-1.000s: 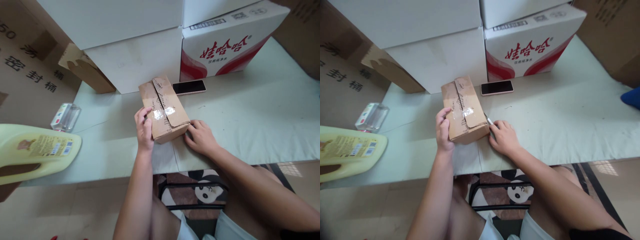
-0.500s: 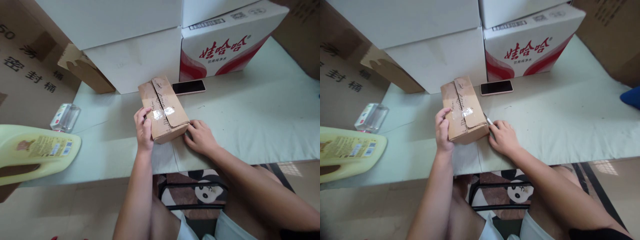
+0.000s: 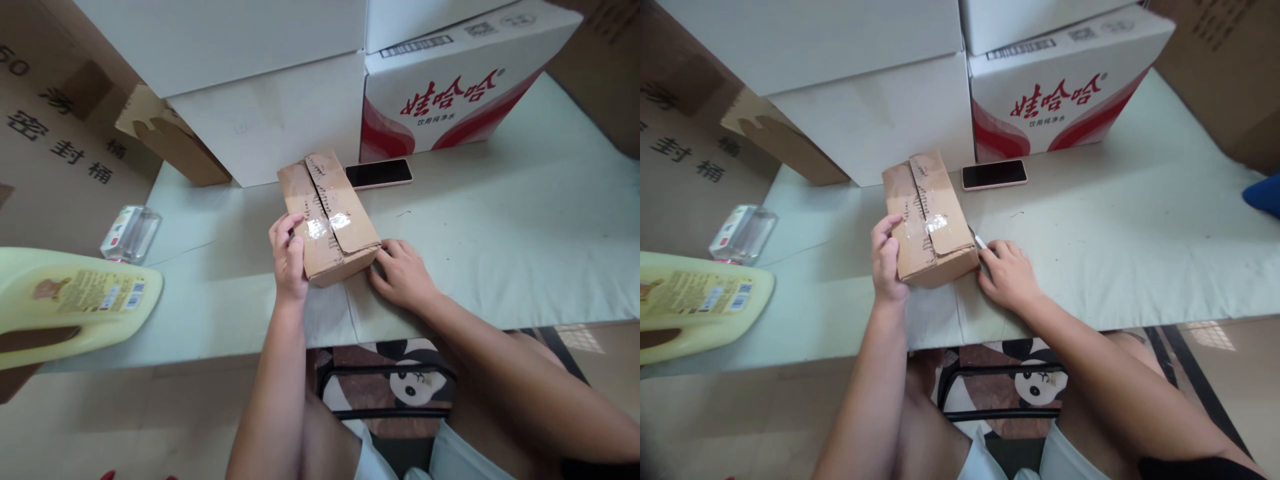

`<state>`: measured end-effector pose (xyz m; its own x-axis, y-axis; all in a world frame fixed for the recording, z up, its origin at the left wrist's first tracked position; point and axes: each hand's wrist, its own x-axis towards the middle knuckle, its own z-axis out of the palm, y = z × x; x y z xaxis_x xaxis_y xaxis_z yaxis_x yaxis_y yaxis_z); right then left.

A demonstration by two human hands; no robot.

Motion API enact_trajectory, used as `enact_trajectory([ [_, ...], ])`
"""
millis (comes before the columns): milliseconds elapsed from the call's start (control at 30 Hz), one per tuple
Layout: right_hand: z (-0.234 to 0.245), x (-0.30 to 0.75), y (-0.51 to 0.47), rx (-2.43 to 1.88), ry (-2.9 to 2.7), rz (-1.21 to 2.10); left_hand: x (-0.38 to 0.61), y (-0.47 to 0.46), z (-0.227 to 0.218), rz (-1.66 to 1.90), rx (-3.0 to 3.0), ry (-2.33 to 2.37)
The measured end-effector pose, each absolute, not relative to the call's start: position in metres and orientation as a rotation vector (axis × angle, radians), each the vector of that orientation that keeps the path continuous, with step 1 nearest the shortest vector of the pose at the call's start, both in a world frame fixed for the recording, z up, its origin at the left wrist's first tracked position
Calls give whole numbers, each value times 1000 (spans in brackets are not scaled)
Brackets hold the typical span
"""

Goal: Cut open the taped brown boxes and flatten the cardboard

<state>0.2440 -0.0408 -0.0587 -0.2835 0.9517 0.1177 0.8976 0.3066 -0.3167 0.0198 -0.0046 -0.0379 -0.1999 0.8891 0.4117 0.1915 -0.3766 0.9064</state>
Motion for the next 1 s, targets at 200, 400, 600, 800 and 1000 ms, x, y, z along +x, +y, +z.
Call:
enact_trajectory([
  [200,-60,245,-40,-1668,-2304,262,19,-4,-38,1626,1481,1252],
  [400,-61,246,-40,-1637,-2302,238,19,-4,-39,1635,1476,1260],
  [600,-63,245,-40,-1642,-2296,238,18,-3,-39,1634,1490,1269],
  [800,-62,246,-40,-1644,-2300,239,19,-4,-39,1634,1475,1265],
  [1000,-62,245,-40,-1636,-2286,246,19,-4,-39,1628,1484,1269],
])
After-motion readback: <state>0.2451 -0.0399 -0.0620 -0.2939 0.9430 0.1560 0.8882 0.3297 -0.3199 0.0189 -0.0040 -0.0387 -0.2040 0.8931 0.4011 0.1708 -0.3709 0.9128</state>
